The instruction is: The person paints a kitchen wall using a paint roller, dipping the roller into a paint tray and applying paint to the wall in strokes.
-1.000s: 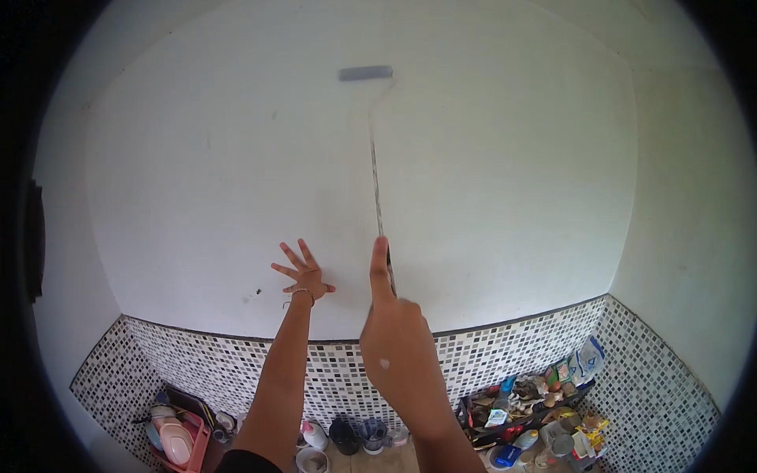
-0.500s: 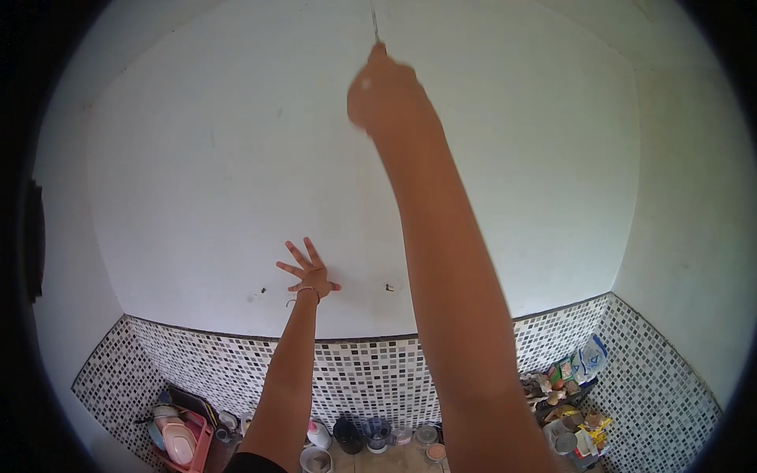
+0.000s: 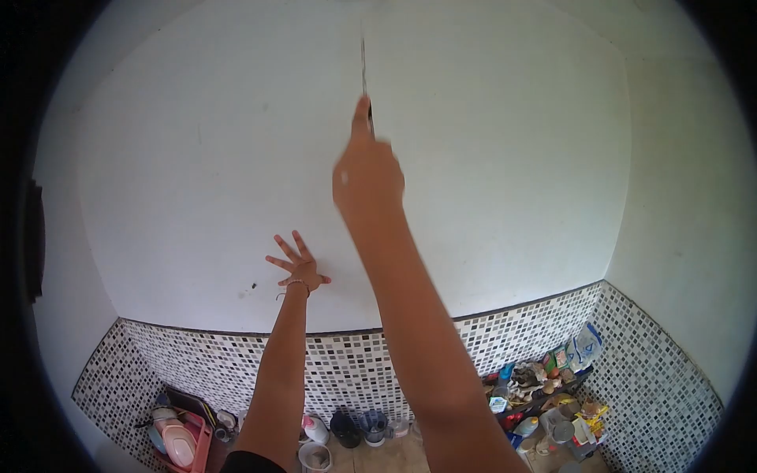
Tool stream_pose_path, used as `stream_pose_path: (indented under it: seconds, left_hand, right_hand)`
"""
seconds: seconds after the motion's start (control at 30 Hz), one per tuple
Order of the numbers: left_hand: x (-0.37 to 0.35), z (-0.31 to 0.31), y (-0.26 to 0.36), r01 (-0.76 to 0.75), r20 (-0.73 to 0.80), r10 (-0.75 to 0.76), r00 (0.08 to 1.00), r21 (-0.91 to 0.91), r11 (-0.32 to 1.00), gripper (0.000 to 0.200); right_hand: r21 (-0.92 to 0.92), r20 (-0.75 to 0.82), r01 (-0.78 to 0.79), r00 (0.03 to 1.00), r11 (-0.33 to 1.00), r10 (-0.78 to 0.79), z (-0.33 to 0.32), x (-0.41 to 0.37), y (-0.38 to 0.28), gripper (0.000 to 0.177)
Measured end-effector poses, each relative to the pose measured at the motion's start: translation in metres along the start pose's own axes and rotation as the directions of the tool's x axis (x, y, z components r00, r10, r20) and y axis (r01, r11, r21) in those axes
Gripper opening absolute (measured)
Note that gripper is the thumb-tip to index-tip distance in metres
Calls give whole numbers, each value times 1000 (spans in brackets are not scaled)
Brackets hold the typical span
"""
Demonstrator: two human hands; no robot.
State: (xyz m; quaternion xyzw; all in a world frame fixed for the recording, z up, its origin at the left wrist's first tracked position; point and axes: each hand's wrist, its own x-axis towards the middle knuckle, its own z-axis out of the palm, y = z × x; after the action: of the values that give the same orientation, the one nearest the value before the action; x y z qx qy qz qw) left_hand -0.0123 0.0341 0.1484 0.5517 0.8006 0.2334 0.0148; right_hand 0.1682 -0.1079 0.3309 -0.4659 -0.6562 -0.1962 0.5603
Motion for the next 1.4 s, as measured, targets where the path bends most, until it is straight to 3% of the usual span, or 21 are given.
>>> stream_pose_path:
  seconds: [0.07, 0.17, 0.2, 0.33, 0.43, 0.47, 0.57, 0.67, 0.8, 0.97, 1.1, 1.4]
  left_hand:
    - [0, 2, 0, -9, -13, 9, 1000, 7, 1000, 147]
    - [1, 2, -3, -18, -16, 18, 1000, 12, 1000, 147]
    - [1, 2, -3, -21, -16, 21, 1000, 10, 1000, 147]
    - [2, 4, -3, -9, 5, 9, 1000, 1, 1000, 146]
    - [2, 5, -2, -25, -4, 25, 1000, 7, 1000, 144]
    - [-1, 3, -2, -28, -6, 28, 1000, 15, 999, 143]
    - [-4, 0, -3, -25, -5, 25, 1000, 35, 999, 141]
    - [-4, -6, -2, -15, 11, 15, 1000, 34, 999, 141]
    - [-1, -2, -2, -28, 12, 28, 1000, 30, 999, 144]
    - [-1, -4, -4, -26, 25, 26, 999, 29, 999, 146]
    - [-1, 1, -5, -31, 10, 31, 999, 31, 999, 146]
    - [-2, -3, -7, -53, -1, 53, 999, 23, 998, 145]
  right_hand:
    - [0, -50, 15, 999, 1000, -15, 0, 52, -3, 68]
    - [53, 105, -92, 991, 994, 86, -36, 82, -13, 64]
    - [12, 80, -56, 995, 998, 55, -38, 75, -7, 63]
    - [-89, 14, 55, 998, 995, -54, -43, -10, 23, 59]
    - [-31, 229, -67, 971, 997, 73, -73, -105, 28, 57]
    - [-77, 359, -188, 911, 979, 203, -86, -121, 23, 57]
    - [-65, 332, -109, 935, 992, 125, -92, -118, 29, 55]
    - [-185, 57, 162, 986, 969, -153, -77, -54, 39, 51]
    - [-216, 310, 56, 951, 975, 14, -128, 52, -25, 53]
    - [-461, 309, 62, 946, 885, 94, -171, 84, -73, 53]
    - [-583, 296, 65, 945, 810, 138, -202, 64, -63, 52]
    - [-589, 318, 88, 939, 803, 130, -168, 86, -110, 51]
